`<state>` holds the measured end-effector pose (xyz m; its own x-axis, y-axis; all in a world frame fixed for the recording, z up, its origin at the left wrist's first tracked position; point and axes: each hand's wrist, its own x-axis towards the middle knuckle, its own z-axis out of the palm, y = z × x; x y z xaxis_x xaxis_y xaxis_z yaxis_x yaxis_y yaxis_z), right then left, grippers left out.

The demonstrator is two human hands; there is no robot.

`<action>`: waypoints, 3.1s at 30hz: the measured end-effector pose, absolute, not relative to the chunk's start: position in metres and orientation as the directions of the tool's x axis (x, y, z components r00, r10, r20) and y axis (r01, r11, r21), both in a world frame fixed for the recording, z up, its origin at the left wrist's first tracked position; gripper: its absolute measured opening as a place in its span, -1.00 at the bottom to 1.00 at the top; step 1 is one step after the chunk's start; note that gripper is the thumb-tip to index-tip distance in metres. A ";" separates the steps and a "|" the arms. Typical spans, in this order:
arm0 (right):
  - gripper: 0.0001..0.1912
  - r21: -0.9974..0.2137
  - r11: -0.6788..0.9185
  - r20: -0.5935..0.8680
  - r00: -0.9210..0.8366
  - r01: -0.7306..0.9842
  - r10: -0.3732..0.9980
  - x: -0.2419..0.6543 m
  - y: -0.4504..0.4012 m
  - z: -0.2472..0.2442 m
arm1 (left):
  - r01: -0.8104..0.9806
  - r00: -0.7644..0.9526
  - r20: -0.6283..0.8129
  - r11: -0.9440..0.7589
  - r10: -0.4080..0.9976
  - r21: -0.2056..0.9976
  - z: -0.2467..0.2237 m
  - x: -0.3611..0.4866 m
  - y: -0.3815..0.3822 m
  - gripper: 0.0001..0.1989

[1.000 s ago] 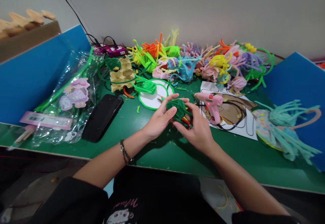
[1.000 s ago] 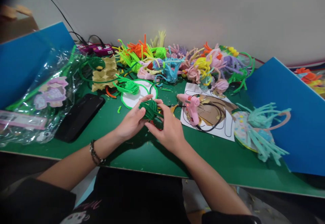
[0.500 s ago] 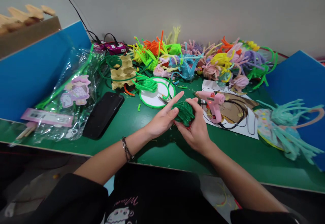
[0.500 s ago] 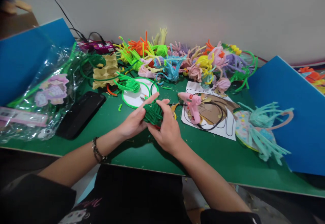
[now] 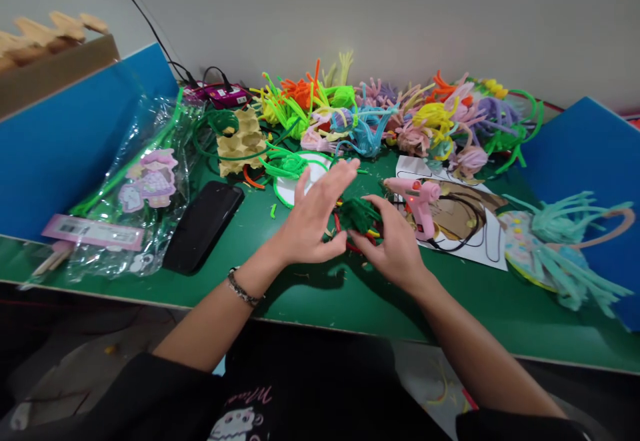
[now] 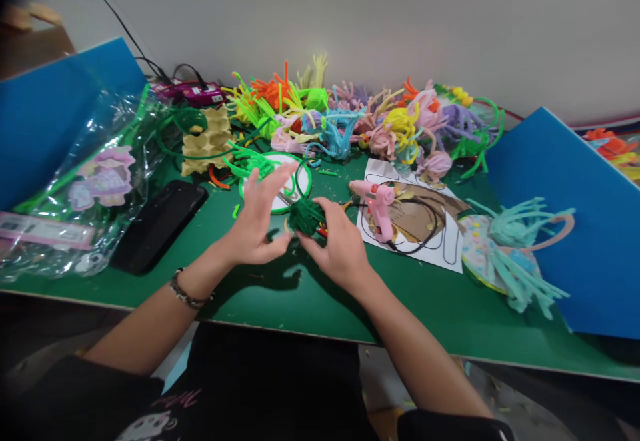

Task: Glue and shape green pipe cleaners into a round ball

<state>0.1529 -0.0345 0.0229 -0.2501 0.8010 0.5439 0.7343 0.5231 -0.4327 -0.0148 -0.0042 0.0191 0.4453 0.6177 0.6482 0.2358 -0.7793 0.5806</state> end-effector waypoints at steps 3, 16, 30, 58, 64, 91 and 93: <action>-0.65 -0.411 0.543 0.553 -0.273 0.733 0.787 0.153 -0.034 0.023 | 0.256 0.613 0.591 -0.840 0.524 0.479 0.022 -0.016 -0.003 -0.30; -0.67 -0.392 0.509 0.506 -0.282 0.767 0.815 0.150 -0.035 0.021 | 0.320 0.653 0.488 -0.795 0.579 0.515 0.013 -0.004 -0.001 -0.48; -0.76 -0.650 0.545 0.546 -0.172 0.529 0.820 0.154 -0.041 0.027 | 0.172 0.546 0.386 -0.551 0.743 0.817 0.007 -0.001 -0.001 -0.54; -0.80 -0.388 0.740 0.700 -0.346 0.549 0.624 0.156 -0.044 0.030 | -0.040 0.419 0.293 -0.305 0.859 0.952 0.006 0.003 -0.002 -0.52; -0.83 -0.462 0.717 0.664 -0.333 0.521 0.670 0.156 -0.040 0.027 | -0.105 0.384 0.259 -0.237 0.886 0.966 0.003 0.004 -0.001 -0.49; -0.86 -0.692 0.438 0.428 -0.162 0.574 0.889 0.164 -0.016 0.014 | -0.011 0.162 0.174 -0.175 0.971 0.985 -0.002 0.001 0.007 -0.63; -0.84 -0.679 0.428 0.425 -0.157 0.596 0.892 0.167 -0.013 0.015 | -0.044 0.216 0.147 -0.141 0.965 0.989 0.000 0.000 0.007 -0.60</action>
<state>0.1666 -0.0128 0.0150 -0.1567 0.8915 0.4250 0.5961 0.4285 -0.6790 0.0002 0.0066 -0.0004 0.2162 0.9652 0.1474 -0.0437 -0.1412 0.9890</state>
